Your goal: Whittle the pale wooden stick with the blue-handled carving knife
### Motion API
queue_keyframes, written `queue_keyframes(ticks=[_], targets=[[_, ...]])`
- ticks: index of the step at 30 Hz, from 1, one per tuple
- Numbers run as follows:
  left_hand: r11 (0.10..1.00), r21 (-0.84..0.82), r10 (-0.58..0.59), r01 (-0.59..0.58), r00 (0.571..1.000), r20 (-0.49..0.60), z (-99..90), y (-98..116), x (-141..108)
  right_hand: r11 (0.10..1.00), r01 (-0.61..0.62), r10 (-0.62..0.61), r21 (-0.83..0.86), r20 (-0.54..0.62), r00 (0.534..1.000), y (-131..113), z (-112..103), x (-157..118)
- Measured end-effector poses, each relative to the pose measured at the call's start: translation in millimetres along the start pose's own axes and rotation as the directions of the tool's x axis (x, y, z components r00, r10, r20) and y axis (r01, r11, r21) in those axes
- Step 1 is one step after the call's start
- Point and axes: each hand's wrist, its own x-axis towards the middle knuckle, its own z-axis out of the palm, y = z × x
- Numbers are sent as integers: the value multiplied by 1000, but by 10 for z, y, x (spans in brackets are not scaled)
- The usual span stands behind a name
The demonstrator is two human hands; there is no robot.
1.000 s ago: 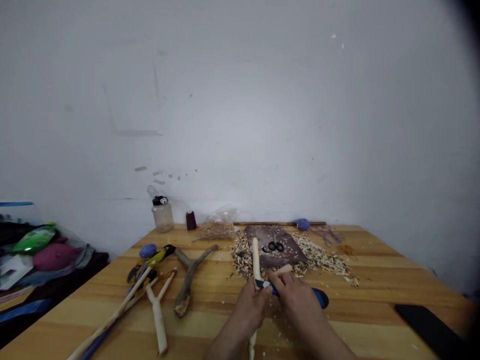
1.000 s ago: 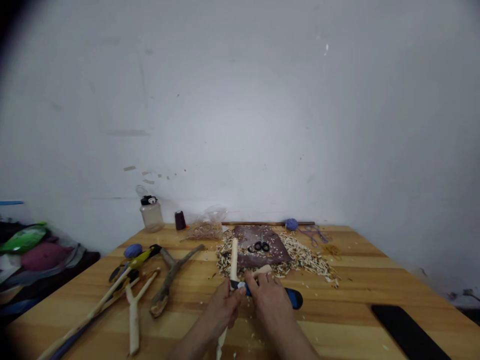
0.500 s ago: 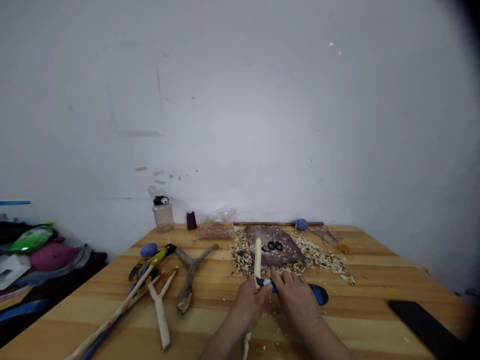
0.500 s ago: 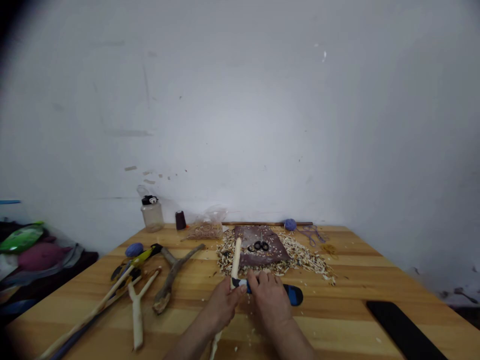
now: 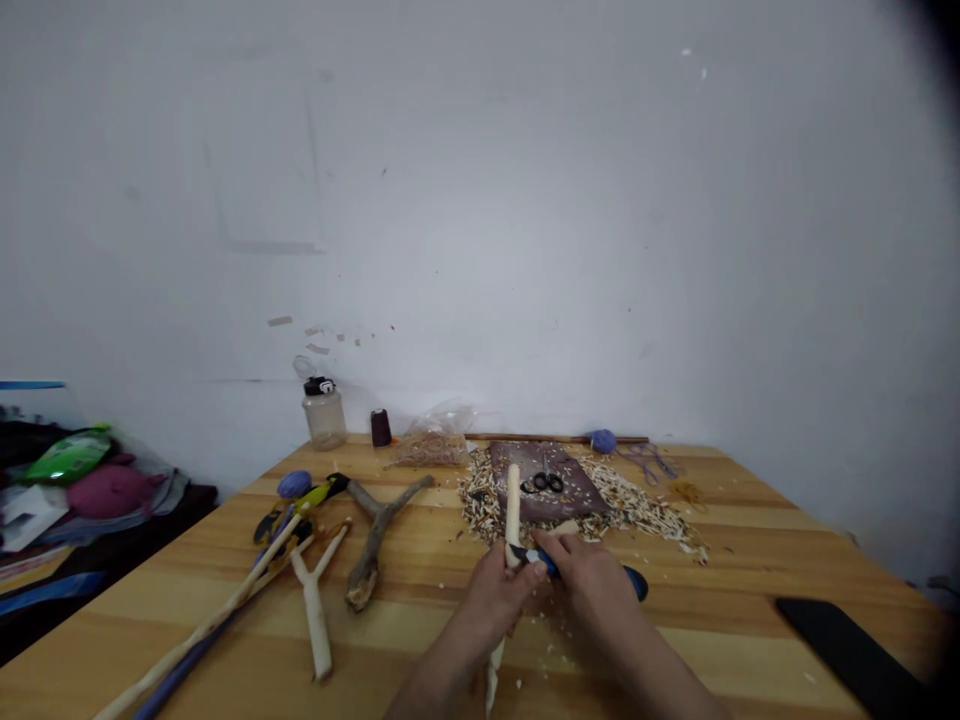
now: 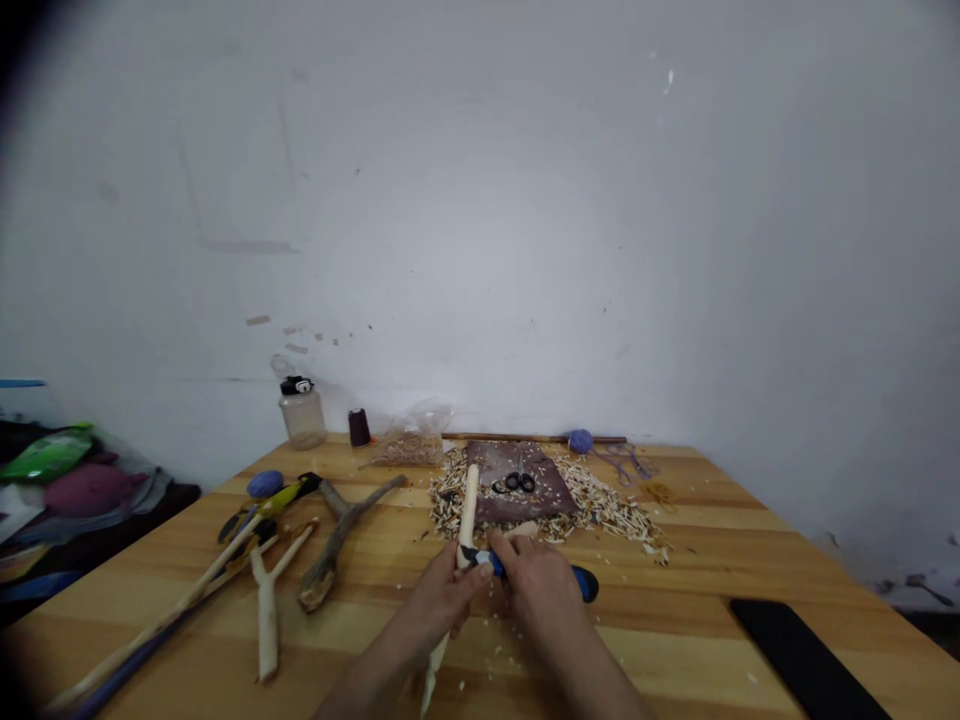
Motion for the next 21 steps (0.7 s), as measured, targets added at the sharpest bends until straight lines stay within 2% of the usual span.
queue_keyframes(ticks=[5, 12, 16, 21], targets=[[999, -42, 22, -22, 1000, 2, 3, 52, -18, 995, 4, -2, 102, -21, 1000, -1, -25, -15], [997, -72, 17, -15, 1000, 21, -30, 113, -41, 896, -18, 52, 443, -64, 997, 37, 19, -26], [999, -47, -15, 15, 1000, 4, -41, 69, -2, 865, -111, 195, 489, -124, 973, 138, 48, 7], [999, -35, -9, 9, 1000, -10, -46, 42, 32, 840, -281, 379, 464, -132, 916, 303, 55, 48]])
